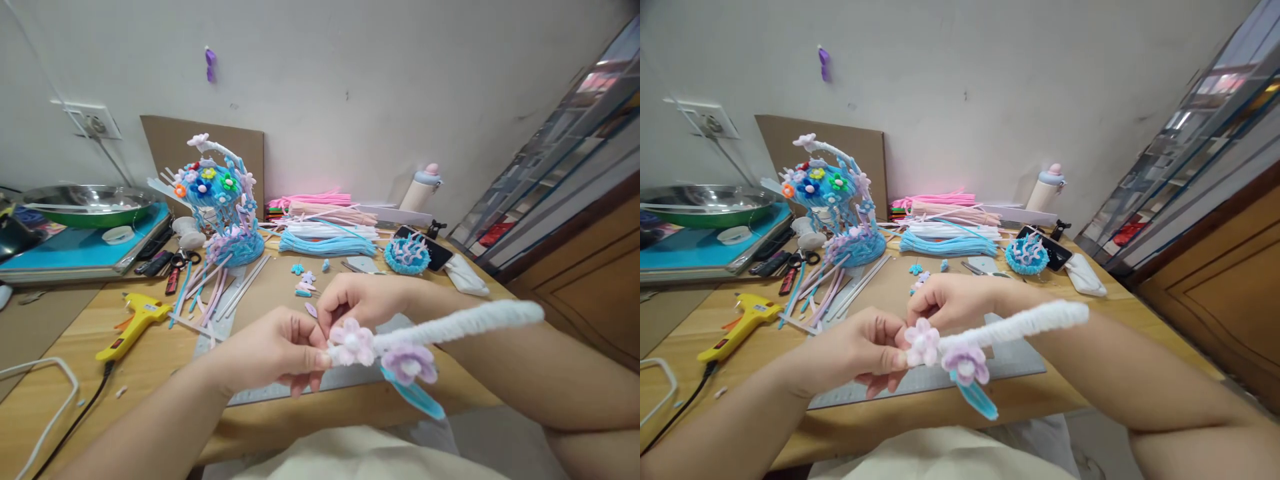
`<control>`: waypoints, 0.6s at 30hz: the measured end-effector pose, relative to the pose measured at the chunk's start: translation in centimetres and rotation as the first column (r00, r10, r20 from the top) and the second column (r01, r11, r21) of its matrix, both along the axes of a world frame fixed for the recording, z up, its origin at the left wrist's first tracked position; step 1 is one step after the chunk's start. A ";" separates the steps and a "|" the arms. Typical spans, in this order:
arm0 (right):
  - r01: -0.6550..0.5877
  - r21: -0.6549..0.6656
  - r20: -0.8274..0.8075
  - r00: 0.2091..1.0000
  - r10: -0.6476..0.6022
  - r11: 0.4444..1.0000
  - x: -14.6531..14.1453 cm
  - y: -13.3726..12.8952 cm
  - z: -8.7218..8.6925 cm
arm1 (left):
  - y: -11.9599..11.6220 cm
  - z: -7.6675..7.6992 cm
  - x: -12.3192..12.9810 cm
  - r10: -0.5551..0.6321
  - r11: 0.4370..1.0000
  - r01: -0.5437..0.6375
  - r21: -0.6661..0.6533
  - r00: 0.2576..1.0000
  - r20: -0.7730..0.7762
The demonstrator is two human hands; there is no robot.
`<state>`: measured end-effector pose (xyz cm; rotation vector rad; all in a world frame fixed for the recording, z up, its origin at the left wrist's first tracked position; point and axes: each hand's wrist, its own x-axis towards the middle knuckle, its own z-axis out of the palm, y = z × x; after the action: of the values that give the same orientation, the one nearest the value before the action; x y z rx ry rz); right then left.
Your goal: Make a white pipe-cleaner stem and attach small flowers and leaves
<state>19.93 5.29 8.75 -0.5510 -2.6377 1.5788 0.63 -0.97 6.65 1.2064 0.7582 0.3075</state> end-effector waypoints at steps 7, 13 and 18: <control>-0.239 0.579 0.283 0.956 0.083 0.780 -1.5 -1.1 2.6 | -0.6 -1.2 0.5 -0.066 0.955 0.132 0.267 0.968 -0.243; -0.405 0.713 0.474 0.880 0.033 0.572 -3.1 -2.1 3.6 | -1.1 -2.1 1.1 0.072 0.843 0.118 0.524 0.942 -0.328; -0.469 0.740 0.565 0.823 -0.067 0.482 -4.8 -1.9 3.1 | -0.7 -3.8 1.7 0.276 0.749 -0.039 0.661 0.925 -0.259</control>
<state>15.15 3.41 11.80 -0.6228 -3.4772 -0.1831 2.30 -1.66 2.86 1.8948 1.1169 0.5420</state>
